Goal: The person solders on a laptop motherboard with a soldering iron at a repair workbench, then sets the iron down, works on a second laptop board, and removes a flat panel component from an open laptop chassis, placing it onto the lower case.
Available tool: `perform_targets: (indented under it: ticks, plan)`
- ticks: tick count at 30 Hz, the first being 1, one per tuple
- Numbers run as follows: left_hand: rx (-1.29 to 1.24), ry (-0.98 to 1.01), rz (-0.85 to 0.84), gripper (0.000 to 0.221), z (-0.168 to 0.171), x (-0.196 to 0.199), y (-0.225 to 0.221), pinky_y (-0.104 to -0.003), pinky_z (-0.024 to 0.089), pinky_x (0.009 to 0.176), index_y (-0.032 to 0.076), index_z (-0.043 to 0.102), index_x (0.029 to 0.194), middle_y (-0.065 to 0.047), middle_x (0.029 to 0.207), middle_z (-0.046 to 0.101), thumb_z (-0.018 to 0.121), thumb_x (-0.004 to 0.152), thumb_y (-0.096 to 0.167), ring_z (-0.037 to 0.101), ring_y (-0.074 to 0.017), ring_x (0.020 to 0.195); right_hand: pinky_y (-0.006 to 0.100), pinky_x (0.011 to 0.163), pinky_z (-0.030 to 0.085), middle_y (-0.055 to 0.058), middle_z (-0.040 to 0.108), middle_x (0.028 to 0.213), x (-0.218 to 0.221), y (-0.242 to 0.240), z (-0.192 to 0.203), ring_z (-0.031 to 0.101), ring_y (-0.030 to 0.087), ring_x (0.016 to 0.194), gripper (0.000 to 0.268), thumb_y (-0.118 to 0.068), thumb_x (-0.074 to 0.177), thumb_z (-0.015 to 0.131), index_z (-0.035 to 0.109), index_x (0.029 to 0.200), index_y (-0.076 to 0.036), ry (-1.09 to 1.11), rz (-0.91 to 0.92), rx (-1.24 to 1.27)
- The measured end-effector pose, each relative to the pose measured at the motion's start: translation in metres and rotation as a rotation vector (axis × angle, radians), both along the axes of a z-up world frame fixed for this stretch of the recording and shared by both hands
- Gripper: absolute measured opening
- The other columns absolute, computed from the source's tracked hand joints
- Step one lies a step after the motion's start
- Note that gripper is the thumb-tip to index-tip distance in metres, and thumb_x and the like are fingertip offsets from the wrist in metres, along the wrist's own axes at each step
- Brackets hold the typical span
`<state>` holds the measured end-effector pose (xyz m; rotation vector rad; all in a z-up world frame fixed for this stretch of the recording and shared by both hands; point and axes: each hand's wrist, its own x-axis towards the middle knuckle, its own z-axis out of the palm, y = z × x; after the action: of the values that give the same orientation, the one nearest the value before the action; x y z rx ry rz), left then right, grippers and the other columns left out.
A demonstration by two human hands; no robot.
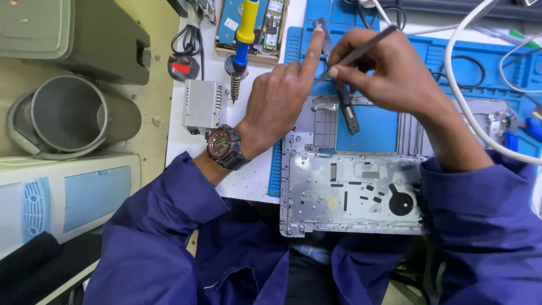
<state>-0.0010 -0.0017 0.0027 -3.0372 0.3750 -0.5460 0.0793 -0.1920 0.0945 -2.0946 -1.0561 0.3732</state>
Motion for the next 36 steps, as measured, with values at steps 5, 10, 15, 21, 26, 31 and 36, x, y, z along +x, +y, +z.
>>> perform_targets:
  ticks: [5,10,15,21,26,31,36]
  plan:
    - [-0.003,-0.006,-0.054,0.096,0.001,-0.001,-0.003,-0.035,0.046,0.045,0.007,0.027,0.163,0.003,0.071,0.057,0.074,0.081,-0.012,0.055,-0.0173,0.061,0.038,0.06,0.051,0.007,0.077,0.093,-0.044,-0.04,0.042,0.07,0.024,0.07,0.012,-0.016,0.099,0.07,0.069,0.105,-0.006,-0.175,0.098,-0.218]
    - [-0.039,-0.054,-0.157,0.084,0.013,-0.011,-0.005,-0.033,0.042,0.045,0.007,0.04,0.159,0.001,0.068,0.057,0.067,0.081,-0.011,0.052,-0.0166,0.061,0.049,0.104,0.051,0.01,0.066,0.136,-0.083,-0.112,0.067,0.061,0.032,0.127,0.059,0.017,0.068,0.062,0.064,0.121,-0.01,-0.211,0.169,-0.523]
    - [-0.236,-0.06,-0.338,0.029,0.028,-0.021,-0.011,-0.041,0.04,0.043,0.012,0.06,0.086,-0.005,0.072,0.057,0.055,0.074,-0.014,0.053,-0.0273,0.063,0.054,0.067,0.051,0.018,0.072,0.097,-0.101,-0.189,0.054,0.069,0.044,0.079,0.02,-0.021,0.094,0.06,0.057,0.114,-0.019,-0.267,-0.469,-0.984]
    - [-0.316,0.271,-0.498,0.038,0.048,-0.059,-0.041,-0.046,0.057,0.073,0.006,0.062,0.124,-0.015,0.106,0.069,0.073,0.093,0.025,0.066,-0.0326,0.093,0.055,0.067,0.054,0.022,0.078,0.096,-0.101,-0.225,0.031,0.074,0.047,0.083,0.027,-0.035,0.105,0.047,0.061,0.127,-0.028,0.022,-0.811,-1.146]
    - [0.006,0.167,-0.481,0.169,-0.005,-0.104,-0.066,-0.062,0.017,0.119,0.014,0.014,0.166,-0.028,0.165,0.016,0.06,0.045,0.122,0.015,-0.0547,0.148,0.056,0.081,0.052,0.025,0.076,0.105,-0.092,-0.268,-0.024,0.071,0.049,0.099,0.034,-0.017,0.094,0.051,0.059,0.126,-0.013,-0.025,-0.821,-1.058]
    - [0.013,-0.135,-0.523,0.183,-0.015,-0.12,-0.073,-0.064,-0.004,0.127,0.014,0.007,0.166,-0.033,0.167,0.0,0.041,0.032,0.135,-0.003,-0.0521,0.157,0.058,0.072,0.05,0.027,0.076,0.094,-0.093,-0.24,-0.004,0.071,0.051,0.087,0.034,-0.035,0.105,0.046,0.057,0.124,-0.009,0.038,-0.844,-1.078]
    - [0.063,-0.169,-0.535,0.181,-0.02,-0.118,-0.072,-0.058,-0.004,0.13,0.014,0.007,0.167,-0.033,0.166,0.004,0.057,0.04,0.132,0.0,-0.0497,0.156,0.049,0.079,0.058,0.007,0.073,0.114,-0.094,-0.228,0.003,0.071,0.03,0.102,0.038,-0.039,0.105,0.052,0.051,0.134,-0.014,-0.018,-0.76,-1.006]
